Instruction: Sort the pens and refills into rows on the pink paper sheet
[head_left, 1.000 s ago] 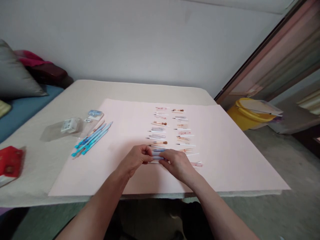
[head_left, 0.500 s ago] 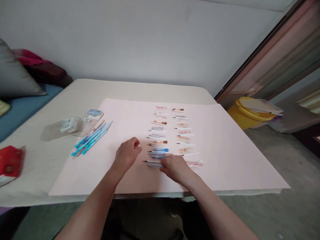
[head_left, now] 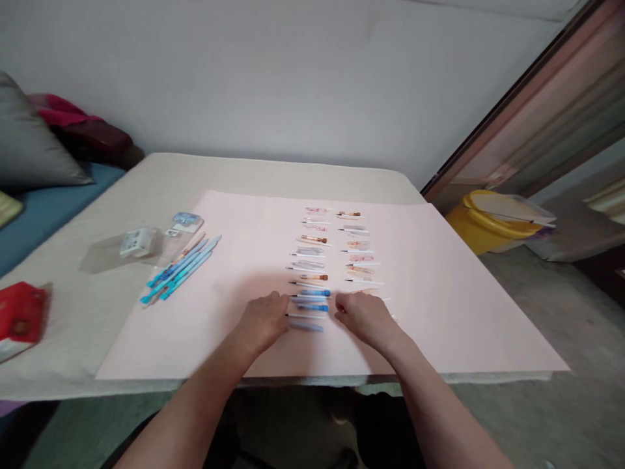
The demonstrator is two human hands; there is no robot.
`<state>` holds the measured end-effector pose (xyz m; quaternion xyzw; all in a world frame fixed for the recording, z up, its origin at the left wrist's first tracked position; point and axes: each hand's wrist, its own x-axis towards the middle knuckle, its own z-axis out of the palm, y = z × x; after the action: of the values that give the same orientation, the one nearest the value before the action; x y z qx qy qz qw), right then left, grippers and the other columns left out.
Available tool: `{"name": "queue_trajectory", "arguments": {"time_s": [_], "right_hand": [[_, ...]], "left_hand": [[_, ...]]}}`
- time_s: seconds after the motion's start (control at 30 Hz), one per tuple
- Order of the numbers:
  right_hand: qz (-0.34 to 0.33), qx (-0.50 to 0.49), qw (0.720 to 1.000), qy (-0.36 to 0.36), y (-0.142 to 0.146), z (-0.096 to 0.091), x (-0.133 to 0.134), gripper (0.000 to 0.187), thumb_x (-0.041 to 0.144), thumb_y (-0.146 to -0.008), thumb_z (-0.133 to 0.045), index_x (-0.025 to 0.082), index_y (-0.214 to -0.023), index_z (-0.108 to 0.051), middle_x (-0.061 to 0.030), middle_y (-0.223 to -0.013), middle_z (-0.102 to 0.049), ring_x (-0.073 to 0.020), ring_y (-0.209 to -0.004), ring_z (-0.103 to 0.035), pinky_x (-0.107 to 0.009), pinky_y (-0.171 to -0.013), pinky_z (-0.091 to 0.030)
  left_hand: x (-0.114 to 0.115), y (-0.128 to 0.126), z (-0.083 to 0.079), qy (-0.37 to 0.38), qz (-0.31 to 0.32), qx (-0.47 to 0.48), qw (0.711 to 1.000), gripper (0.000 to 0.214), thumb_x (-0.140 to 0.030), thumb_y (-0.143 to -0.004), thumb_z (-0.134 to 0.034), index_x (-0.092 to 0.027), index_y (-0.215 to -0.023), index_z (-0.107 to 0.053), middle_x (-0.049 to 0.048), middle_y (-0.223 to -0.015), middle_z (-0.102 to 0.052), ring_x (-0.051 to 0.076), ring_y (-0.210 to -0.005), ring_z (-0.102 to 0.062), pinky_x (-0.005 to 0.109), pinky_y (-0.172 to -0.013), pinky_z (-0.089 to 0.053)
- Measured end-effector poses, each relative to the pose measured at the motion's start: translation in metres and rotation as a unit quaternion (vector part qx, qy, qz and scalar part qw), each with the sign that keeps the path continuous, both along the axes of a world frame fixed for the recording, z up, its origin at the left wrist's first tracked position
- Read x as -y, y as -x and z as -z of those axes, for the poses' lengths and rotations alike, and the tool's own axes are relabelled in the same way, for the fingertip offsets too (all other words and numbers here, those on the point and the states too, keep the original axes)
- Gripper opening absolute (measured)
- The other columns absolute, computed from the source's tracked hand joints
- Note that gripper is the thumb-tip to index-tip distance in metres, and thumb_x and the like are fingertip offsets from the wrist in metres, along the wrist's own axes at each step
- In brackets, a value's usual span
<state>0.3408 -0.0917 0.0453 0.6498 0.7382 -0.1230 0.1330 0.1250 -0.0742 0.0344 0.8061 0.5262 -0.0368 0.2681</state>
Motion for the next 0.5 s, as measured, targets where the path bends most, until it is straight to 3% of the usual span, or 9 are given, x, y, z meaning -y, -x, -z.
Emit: {"name": "queue_trajectory", "arguments": {"time_s": [0.2, 0.5], "right_hand": [[-0.014, -0.008, 1.0, -0.003, 0.004, 0.004, -0.002, 0.022, 0.02, -0.083, -0.041, 0.02, -0.091, -0.061, -0.0088, -0.09, -0.069, -0.0246, -0.084, -0.063, -0.029, -0.061, -0.037], [-0.056, -0.032, 0.998, -0.014, 0.011, 0.018, -0.001, 0.02, 0.02, -0.084, -0.043, 0.021, -0.097, -0.058, -0.0068, -0.097, -0.065, -0.021, -0.088, -0.061, -0.028, -0.067, -0.038]], "left_hand": [[0.001, -0.011, 0.016, -0.017, 0.042, -0.024, 0.999, 0.026, -0.028, -0.072, -0.056, -0.021, -0.097, -0.055, 0.0105, -0.096, -0.055, 0.025, -0.081, -0.057, 0.034, -0.07, -0.038], [0.002, -0.021, 0.036, -0.027, 0.026, 0.022, 0.999, 0.019, -0.018, -0.076, -0.051, -0.016, -0.094, -0.056, 0.0158, -0.095, -0.056, 0.029, -0.081, -0.06, 0.039, -0.073, -0.041]]}}
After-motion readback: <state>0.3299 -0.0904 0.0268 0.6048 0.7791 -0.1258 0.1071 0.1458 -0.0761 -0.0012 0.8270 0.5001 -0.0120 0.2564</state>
